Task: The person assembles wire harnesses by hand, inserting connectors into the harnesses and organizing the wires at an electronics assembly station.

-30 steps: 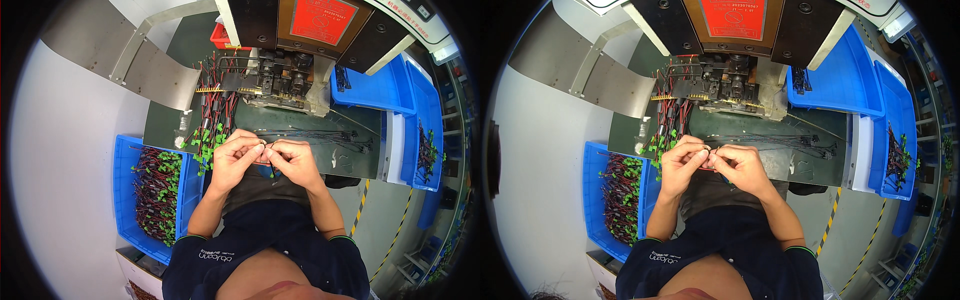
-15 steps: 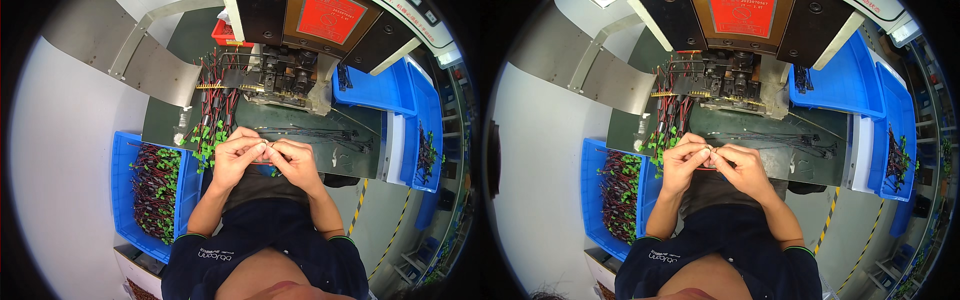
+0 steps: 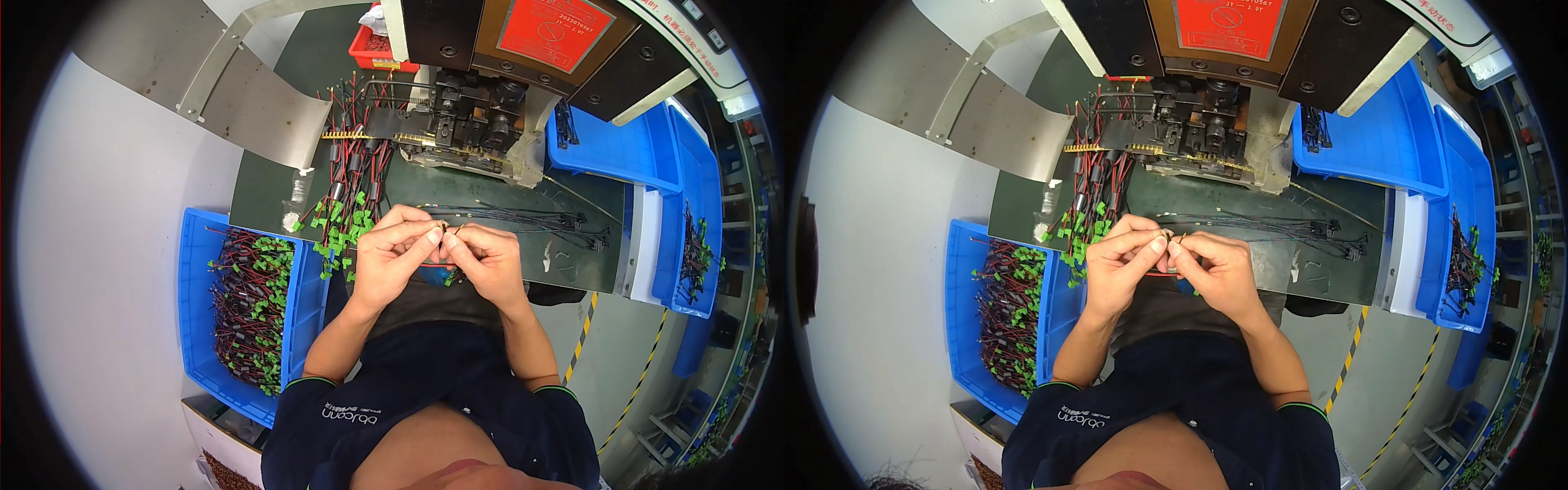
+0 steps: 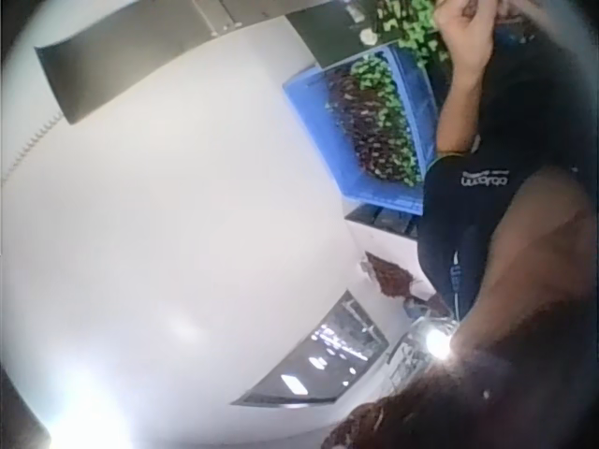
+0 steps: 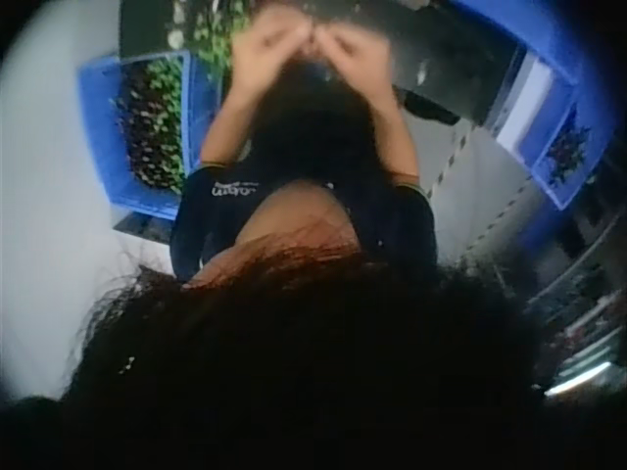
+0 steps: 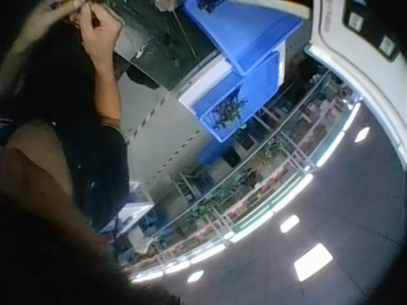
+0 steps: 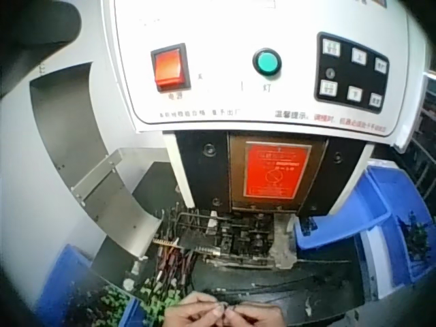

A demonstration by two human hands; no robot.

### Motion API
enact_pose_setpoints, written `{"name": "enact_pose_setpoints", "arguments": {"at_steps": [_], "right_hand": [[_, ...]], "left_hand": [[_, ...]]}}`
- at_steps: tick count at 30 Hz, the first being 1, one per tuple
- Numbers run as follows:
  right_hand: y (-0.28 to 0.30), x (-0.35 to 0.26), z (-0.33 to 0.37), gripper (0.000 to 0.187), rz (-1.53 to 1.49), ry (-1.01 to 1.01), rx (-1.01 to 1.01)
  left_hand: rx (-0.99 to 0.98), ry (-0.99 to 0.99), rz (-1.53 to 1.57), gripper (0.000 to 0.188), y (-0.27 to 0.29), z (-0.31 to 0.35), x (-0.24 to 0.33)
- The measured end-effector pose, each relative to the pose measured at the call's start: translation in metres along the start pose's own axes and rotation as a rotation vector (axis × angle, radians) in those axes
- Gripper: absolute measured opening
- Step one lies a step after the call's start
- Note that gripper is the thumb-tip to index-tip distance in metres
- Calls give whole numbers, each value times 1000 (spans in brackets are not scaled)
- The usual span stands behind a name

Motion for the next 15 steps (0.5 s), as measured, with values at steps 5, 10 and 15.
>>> {"name": "enact_pose_setpoints", "arguments": {"at_steps": [5,10,15], "right_hand": [[-1,7,2,11,-137,-67,49],[-2,14,3,12,-220,-90,64],[0,13,2,12,-148,-58,46]], "left_hand": [[48,39,110,17,-4,0,1],[52,38,107,16,-5,-1,1],[53,39,127,15,-7,-2,2]]}}
Point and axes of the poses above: each hand's wrist, its own z-axis away from the middle knuckle, its own y-axis out of the back of the hand, x = y × z, the point moved 1 cm from there along -z, towards the middle knuckle, and after that the axes turned 8 degrees about -z, right-handed, at the moved point
